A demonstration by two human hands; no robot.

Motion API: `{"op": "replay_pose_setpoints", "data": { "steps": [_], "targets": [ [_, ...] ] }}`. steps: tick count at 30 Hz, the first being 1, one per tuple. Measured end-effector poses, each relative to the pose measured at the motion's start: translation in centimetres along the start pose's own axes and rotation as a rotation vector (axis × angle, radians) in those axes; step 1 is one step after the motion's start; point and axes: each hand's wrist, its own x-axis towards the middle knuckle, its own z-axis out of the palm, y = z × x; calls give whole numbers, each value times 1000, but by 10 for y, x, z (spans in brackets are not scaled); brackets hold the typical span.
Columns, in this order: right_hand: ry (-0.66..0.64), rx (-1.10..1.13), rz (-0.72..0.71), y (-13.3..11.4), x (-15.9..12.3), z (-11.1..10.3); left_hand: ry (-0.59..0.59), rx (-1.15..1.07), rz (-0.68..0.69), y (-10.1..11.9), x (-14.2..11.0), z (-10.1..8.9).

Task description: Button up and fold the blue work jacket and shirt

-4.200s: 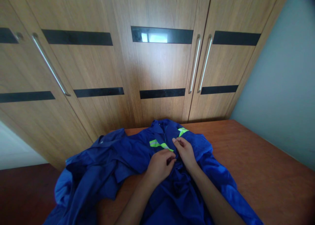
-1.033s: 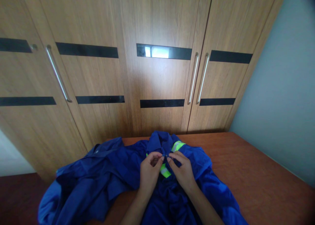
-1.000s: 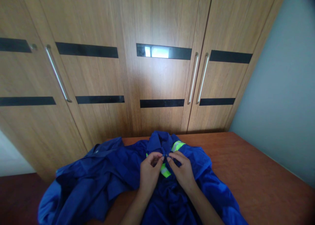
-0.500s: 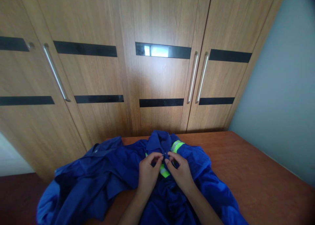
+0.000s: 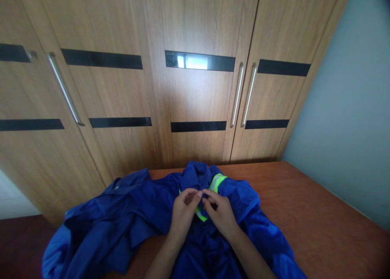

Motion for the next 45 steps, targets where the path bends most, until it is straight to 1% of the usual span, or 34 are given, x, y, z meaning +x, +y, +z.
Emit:
{"op": "replay_pose_setpoints", "data": {
  "steps": [4, 9, 11, 16, 20, 24, 31, 35, 40, 42, 45],
  "targets": [
    [-14, -126, -54, -2, 0, 1, 31, -57, -71, 4, -3, 4],
    [12, -146, -28, -2, -1, 0, 55, -78, -73, 4, -4, 4],
    [27, -105, 6, -1, -1, 0, 34, -75, -71, 2, -3, 3],
    [77, 100, 139, 4, -1, 0, -32, -87, -67, -4, 0, 0],
    [93, 156, 157, 4, 1, 0, 3, -85, -75, -5, 1, 1],
    [146, 209, 177, 1, 2, -1, 17, -115, -84, -3, 0, 1],
    [93, 272, 263, -2, 2, -2, 14, -119, -81, -2, -1, 3],
    [105, 209, 220, -1, 0, -2, 17, -118, -69, -2, -2, 3],
    [194, 13, 37, -2, -1, -4, 14, -103, -31, -3, -2, 2],
    [201, 8, -6, -2, 0, -5, 2, -94, -7, -4, -1, 1],
    [202, 43, -8, -1, 0, -5, -15, -57, 29, -6, 0, 0]
  ]
}}
